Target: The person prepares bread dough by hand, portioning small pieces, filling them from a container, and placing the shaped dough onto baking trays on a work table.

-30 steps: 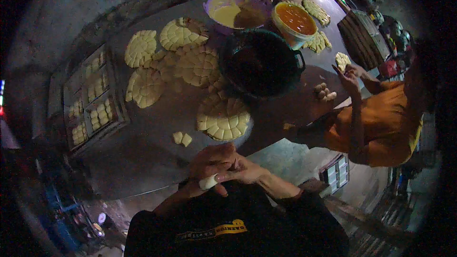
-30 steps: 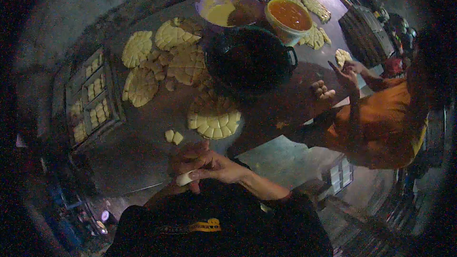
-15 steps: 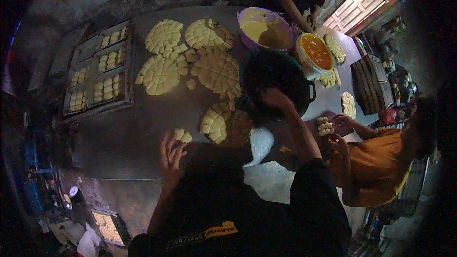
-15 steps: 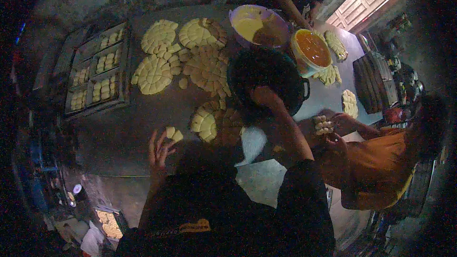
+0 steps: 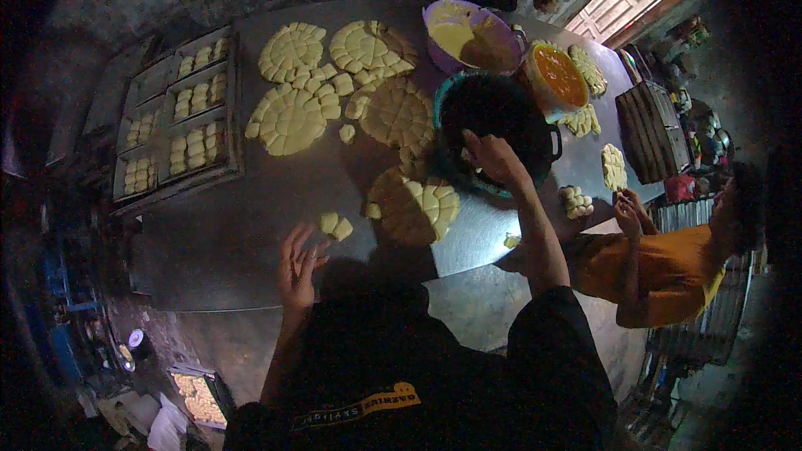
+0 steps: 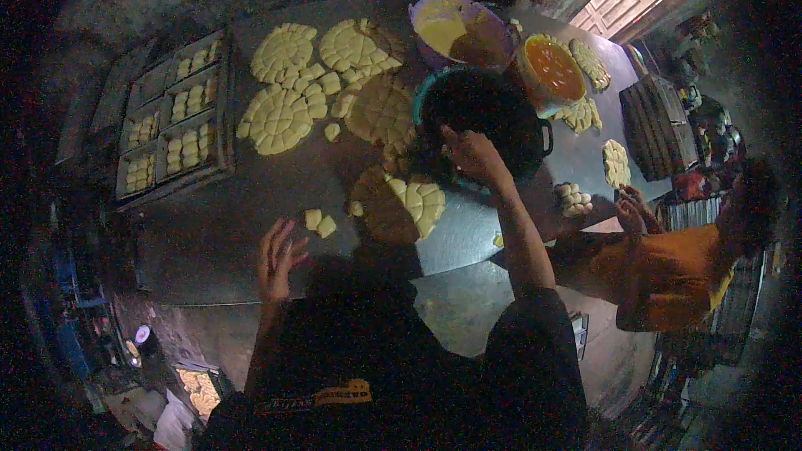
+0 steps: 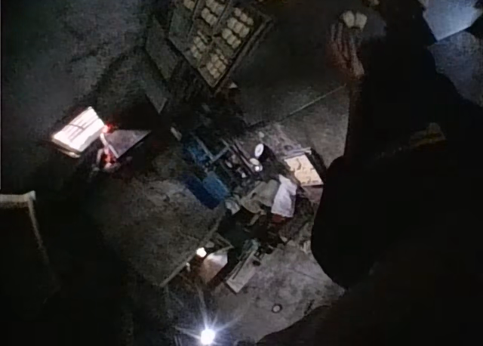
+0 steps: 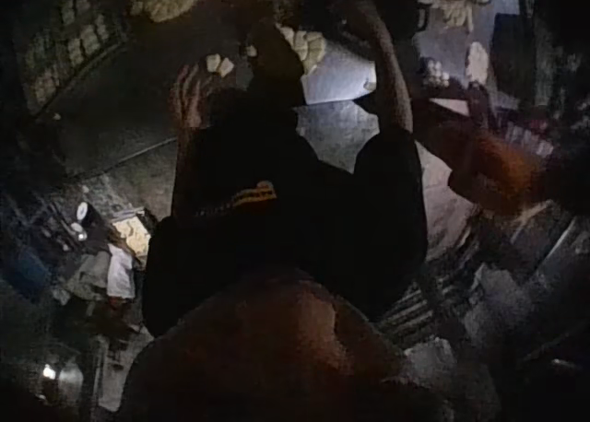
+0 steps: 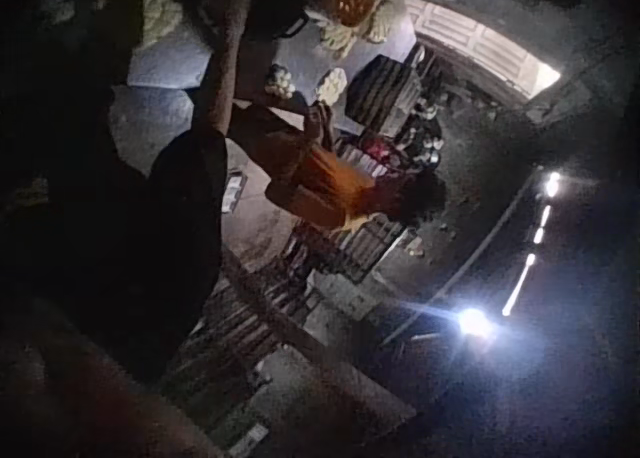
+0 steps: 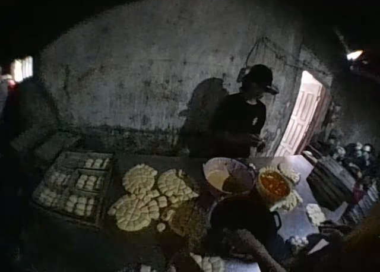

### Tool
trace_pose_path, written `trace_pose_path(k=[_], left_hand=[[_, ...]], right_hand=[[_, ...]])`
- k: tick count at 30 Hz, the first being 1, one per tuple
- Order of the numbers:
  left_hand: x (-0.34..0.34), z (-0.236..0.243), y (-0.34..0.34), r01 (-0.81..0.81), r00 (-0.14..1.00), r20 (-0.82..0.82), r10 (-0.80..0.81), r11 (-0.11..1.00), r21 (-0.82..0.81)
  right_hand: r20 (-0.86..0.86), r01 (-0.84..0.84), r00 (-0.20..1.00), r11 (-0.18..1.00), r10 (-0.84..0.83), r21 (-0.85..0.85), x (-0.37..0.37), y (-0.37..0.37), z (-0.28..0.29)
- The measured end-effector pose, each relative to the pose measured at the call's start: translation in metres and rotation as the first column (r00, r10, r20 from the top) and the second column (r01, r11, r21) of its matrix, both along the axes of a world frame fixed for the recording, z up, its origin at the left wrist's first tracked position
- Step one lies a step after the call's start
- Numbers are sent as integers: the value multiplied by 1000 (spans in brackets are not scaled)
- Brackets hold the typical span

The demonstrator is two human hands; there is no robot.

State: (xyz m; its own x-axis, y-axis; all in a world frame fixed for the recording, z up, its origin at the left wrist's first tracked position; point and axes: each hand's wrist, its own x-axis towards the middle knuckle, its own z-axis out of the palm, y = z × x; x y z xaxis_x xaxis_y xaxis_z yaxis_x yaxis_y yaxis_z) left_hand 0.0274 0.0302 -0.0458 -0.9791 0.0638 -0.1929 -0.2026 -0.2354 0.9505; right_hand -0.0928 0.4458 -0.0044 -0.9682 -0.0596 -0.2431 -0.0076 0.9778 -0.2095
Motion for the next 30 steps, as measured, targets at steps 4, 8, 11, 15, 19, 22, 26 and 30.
trace_pose_path(k=[4,8,11,15,19,22,26,30], left_hand=[[-12,39,2,91,996,4,-91,996,2],[-5,30,-18,129,991,-23,-129,992,-2],[-2,33,-37,222,972,67,-226,973,70],[-2,30,-55,190,965,131,-228,949,250],[9,-17,-83,15,983,172,-63,963,269],[12,-36,-121,-55,973,228,18,986,157],[14,14,-139,-161,976,177,126,967,196],[14,9,-144,-106,994,-9,106,986,-131]], right_hand=[[-36,149,988,989,-149,-6,7,12,-35],[-99,305,946,951,-310,-56,24,-57,34],[-190,233,953,972,-235,-36,27,-96,37],[189,214,976,652,-109,-728,52,-195,42],[434,387,890,271,140,-881,75,-301,-1],[383,341,915,262,127,-903,75,-348,-22],[-285,-357,933,663,219,-658,79,-394,1],[-530,-562,784,732,323,-386,84,-409,-17]])
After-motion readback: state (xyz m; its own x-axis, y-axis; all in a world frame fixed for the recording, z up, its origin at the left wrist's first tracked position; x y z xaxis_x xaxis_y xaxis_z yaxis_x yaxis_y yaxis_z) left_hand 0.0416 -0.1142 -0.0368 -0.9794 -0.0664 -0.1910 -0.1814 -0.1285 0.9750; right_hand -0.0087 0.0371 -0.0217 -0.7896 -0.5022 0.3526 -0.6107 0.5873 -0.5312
